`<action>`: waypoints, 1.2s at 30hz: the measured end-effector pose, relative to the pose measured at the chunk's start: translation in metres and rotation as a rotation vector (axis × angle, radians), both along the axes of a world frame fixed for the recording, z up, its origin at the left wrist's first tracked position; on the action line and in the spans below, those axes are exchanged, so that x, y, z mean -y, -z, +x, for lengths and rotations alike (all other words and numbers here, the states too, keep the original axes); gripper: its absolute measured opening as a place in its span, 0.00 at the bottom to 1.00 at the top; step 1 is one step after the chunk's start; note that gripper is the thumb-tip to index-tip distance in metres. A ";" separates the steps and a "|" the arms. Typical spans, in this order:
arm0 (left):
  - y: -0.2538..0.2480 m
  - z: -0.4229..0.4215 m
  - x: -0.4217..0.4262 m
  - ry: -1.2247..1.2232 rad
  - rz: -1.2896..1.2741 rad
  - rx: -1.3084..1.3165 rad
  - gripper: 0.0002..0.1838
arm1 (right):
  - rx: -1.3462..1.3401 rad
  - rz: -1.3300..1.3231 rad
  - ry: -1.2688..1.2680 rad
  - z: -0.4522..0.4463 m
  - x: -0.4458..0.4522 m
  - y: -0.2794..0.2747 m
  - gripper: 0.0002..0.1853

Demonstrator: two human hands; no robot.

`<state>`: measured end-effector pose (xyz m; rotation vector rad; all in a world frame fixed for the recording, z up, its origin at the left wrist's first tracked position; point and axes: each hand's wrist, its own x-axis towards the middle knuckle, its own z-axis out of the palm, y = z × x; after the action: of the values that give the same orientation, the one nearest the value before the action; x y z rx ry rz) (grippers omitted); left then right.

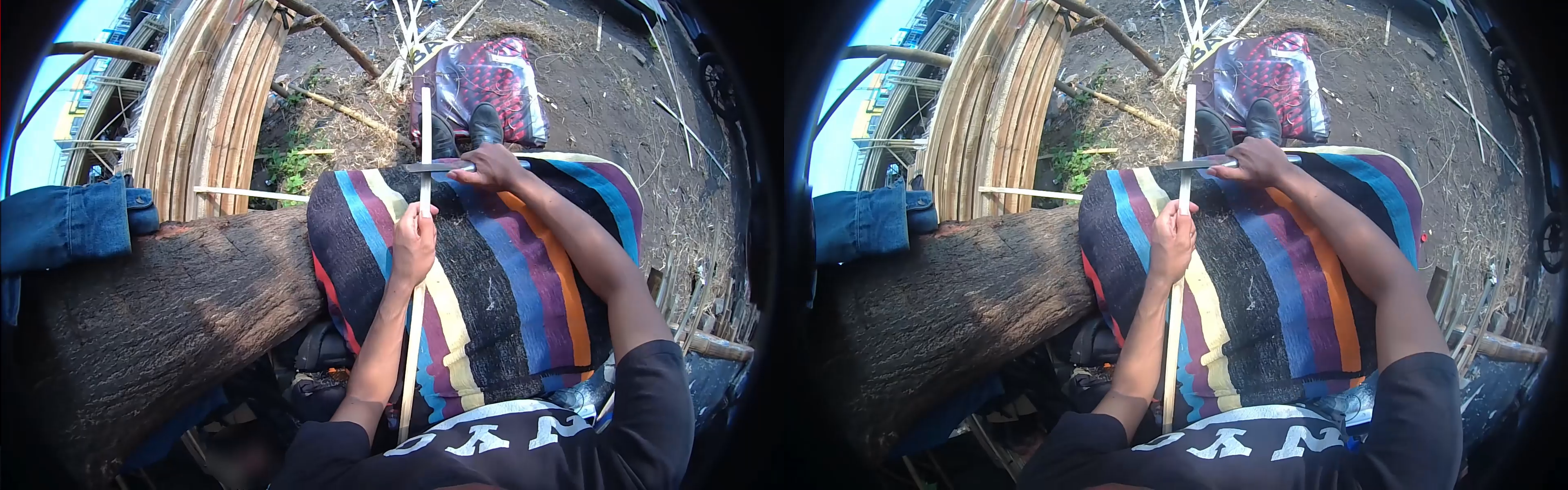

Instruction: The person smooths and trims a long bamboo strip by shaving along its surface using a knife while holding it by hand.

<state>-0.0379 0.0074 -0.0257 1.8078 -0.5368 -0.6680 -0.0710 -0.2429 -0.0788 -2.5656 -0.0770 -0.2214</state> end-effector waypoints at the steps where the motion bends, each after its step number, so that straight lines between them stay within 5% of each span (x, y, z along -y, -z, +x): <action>1: 0.008 0.004 -0.004 -0.019 -0.018 -0.059 0.13 | 0.008 0.002 0.038 0.001 0.003 -0.001 0.39; 4: 0.003 0.005 -0.005 -0.065 -0.005 -0.083 0.13 | -0.110 -0.095 0.194 0.003 -0.006 -0.010 0.39; 8: -0.004 -0.008 0.004 0.019 -0.065 -0.161 0.11 | -0.026 -0.056 -0.035 -0.002 -0.002 -0.017 0.43; 10: 0.001 -0.005 0.000 0.027 -0.103 -0.166 0.11 | -0.080 0.061 0.338 0.009 0.015 0.003 0.44; 13: 0.002 -0.013 -0.002 0.035 -0.093 -0.216 0.11 | -0.167 0.023 0.393 0.006 0.021 -0.008 0.45; 16: 0.002 -0.017 0.001 0.039 -0.110 -0.237 0.10 | -0.093 -0.053 0.011 -0.006 -0.002 -0.027 0.43; 18: 0.004 -0.020 0.002 0.097 -0.118 -0.233 0.11 | -0.085 -0.073 0.010 -0.005 0.011 -0.014 0.43; 22: 0.001 -0.027 -0.002 0.080 -0.047 -0.276 0.11 | -0.331 0.125 0.451 0.011 0.037 0.001 0.43; 23: 0.002 -0.027 -0.003 0.074 -0.046 -0.235 0.11 | -0.087 0.023 0.277 0.008 0.032 -0.003 0.42; 27: 0.001 -0.019 0.000 0.107 -0.054 -0.113 0.10 | -0.197 -0.122 0.033 0.001 0.026 -0.026 0.24; 28: 0.004 -0.024 -0.005 0.102 -0.055 -0.125 0.10 | -0.056 -0.098 0.125 0.001 0.037 0.008 0.29; 31: 0.006 -0.022 -0.003 0.106 0.032 -0.237 0.09 | -0.401 0.070 0.497 0.011 0.057 0.007 0.47; 36: -0.006 -0.019 -0.003 0.081 -0.105 -0.287 0.10 | -0.192 0.026 0.270 0.004 0.034 -0.025 0.48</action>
<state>-0.0565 0.0104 -0.0201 1.5654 -0.4449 -0.9206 -0.0670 -0.2774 -0.0540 -2.5515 0.3430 -0.0750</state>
